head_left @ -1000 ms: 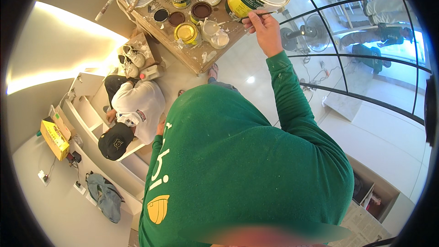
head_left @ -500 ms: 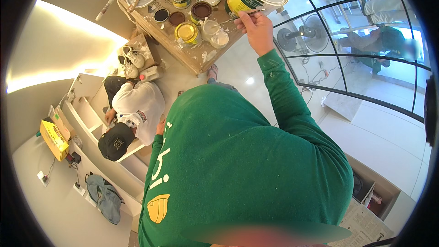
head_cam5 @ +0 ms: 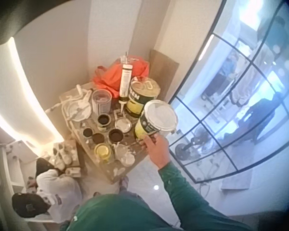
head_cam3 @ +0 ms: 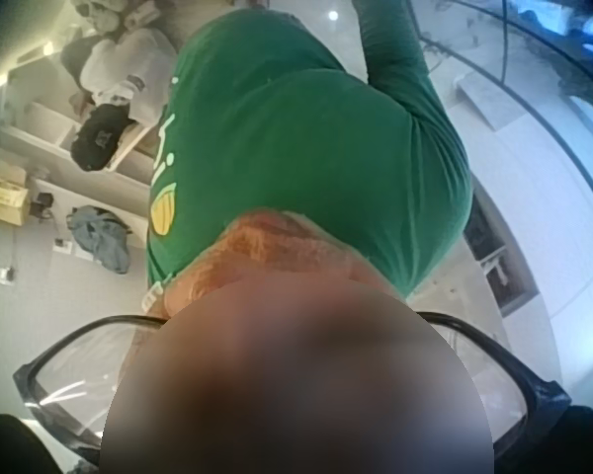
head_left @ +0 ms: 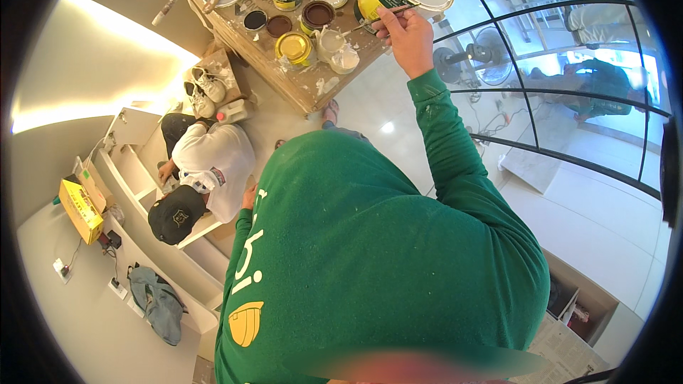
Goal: The person mixes paint in a small container using a metal rod, then pours the mixture into a larger paint can. The person also uses a paintbrush to stir the contents of the small container.
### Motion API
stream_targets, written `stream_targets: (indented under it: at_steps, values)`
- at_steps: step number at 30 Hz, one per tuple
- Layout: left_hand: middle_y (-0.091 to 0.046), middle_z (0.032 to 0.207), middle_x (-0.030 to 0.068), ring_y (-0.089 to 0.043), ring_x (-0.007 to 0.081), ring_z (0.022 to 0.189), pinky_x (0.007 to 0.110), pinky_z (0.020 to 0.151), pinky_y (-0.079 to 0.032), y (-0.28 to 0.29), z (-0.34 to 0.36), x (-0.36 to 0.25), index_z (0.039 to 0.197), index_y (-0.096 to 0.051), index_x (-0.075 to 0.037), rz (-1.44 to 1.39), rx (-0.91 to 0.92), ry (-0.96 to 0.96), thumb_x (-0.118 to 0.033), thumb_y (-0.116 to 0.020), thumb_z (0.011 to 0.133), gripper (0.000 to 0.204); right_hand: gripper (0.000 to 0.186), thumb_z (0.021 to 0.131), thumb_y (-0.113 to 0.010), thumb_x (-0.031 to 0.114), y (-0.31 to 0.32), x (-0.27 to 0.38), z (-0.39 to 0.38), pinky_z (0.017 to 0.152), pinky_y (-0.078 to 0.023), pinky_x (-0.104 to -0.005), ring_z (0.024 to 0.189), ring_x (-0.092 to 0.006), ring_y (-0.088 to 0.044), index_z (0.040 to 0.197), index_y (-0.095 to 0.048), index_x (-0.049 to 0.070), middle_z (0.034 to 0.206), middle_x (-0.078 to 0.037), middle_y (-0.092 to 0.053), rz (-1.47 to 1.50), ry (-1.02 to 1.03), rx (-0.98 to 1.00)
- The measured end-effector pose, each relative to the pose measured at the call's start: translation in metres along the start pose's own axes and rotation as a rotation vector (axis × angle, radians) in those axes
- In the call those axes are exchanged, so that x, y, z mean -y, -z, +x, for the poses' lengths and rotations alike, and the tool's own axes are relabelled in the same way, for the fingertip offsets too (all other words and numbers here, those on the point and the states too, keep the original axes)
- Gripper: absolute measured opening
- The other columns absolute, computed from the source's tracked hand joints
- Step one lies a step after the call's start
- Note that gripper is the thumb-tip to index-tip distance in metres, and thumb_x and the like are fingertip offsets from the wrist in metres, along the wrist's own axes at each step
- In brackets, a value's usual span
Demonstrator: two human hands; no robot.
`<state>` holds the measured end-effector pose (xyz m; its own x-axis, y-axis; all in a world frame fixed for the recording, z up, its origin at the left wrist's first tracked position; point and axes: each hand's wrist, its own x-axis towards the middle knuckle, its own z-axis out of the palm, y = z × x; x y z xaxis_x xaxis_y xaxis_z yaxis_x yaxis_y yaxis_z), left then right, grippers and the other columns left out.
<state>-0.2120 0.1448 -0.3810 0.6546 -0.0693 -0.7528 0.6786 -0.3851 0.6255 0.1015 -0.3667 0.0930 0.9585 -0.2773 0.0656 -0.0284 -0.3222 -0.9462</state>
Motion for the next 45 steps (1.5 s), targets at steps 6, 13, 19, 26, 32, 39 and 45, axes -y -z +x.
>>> stream_targets:
  at_steps: [6, 13, 19, 26, 32, 39, 45]
  values:
    - [-0.075, 0.126, 0.0213, -0.071, 0.0273, 0.118, 0.038, 0.102, -0.052, 0.001, 0.004, -0.001, 0.137, -0.07, -0.002, 0.042, -0.003, -0.01, -0.047, -0.06, 0.105, 0.056, 0.027, 0.104, -0.072, 0.028, 0.0, -0.006, -0.003, 0.059, -0.052, -0.0239, 0.07, -0.0105, -0.071, 0.103, -0.072, 0.0, 0.087, -0.007, -0.079, -0.025, -0.029, -0.042]
    - [-0.076, 0.126, 0.0203, -0.071, 0.0264, 0.117, 0.038, 0.102, -0.053, 0.002, 0.011, -0.004, 0.135, -0.071, -0.003, 0.085, -0.017, -0.024, -0.047, -0.06, 0.105, 0.054, 0.028, 0.104, -0.072, 0.028, 0.006, -0.003, -0.003, 0.06, -0.052, -0.0241, 0.07, -0.0103, -0.071, 0.104, -0.071, 0.0, 0.086, -0.007, -0.079, -0.053, 0.023, -0.068]
    - [-0.077, 0.123, 0.0172, -0.071, 0.0225, 0.113, 0.036, 0.1, -0.053, 0.001, 0.003, -0.005, 0.134, -0.072, -0.002, 0.003, 0.019, -0.041, -0.043, -0.061, 0.105, 0.051, 0.023, 0.103, -0.073, 0.022, 0.009, 0.0, -0.004, 0.06, -0.052, -0.0238, 0.07, -0.008, -0.068, 0.105, -0.072, -0.001, 0.084, -0.006, -0.078, -0.018, -0.014, -0.069]
    - [-0.077, 0.122, 0.0159, -0.07, 0.021, 0.111, 0.035, 0.099, -0.053, -0.002, 0.005, -0.002, 0.135, -0.071, -0.001, -0.082, 0.015, -0.01, -0.041, -0.062, 0.106, 0.05, 0.022, 0.106, -0.069, 0.022, 0.013, -0.011, 0.001, 0.066, -0.054, -0.0247, 0.078, -0.009, -0.069, 0.111, -0.07, 0.001, 0.091, -0.007, -0.078, 0.072, 0.032, 0.107]
    - [-0.076, 0.124, 0.0176, -0.07, 0.0216, 0.112, 0.036, 0.099, -0.053, -0.002, 0.008, 0.001, 0.135, -0.071, -0.001, 0.003, 0.002, -0.066, -0.042, -0.06, 0.107, 0.051, 0.024, 0.108, -0.065, 0.023, 0.031, -0.018, 0.004, 0.07, -0.055, -0.025, 0.083, -0.0106, -0.07, 0.115, -0.068, 0.0, 0.096, -0.008, -0.078, -0.007, -0.009, 0.099]
    - [-0.075, 0.127, 0.0183, -0.07, 0.0249, 0.116, 0.036, 0.101, -0.052, 0.001, 0.009, -0.009, 0.136, -0.07, -0.001, 0.007, 0.042, 0.028, -0.041, -0.058, 0.108, 0.05, 0.025, 0.108, -0.065, 0.025, 0.018, -0.019, 0.004, 0.074, -0.055, -0.0295, 0.085, -0.0139, -0.072, 0.115, -0.069, 0.002, 0.096, -0.008, -0.078, -0.065, 0.077, 0.197]
    - [-0.075, 0.128, 0.0187, -0.07, 0.025, 0.116, 0.036, 0.1, -0.053, -0.002, 0.013, -0.012, 0.139, -0.068, 0.001, -0.023, 0.032, -0.074, -0.043, -0.058, 0.107, 0.055, 0.024, 0.109, -0.064, 0.023, 0.005, -0.015, 0.004, 0.076, -0.054, -0.0258, 0.09, -0.0114, -0.072, 0.118, -0.067, 0.001, 0.1, -0.006, -0.077, -0.365, 0.283, 0.277]
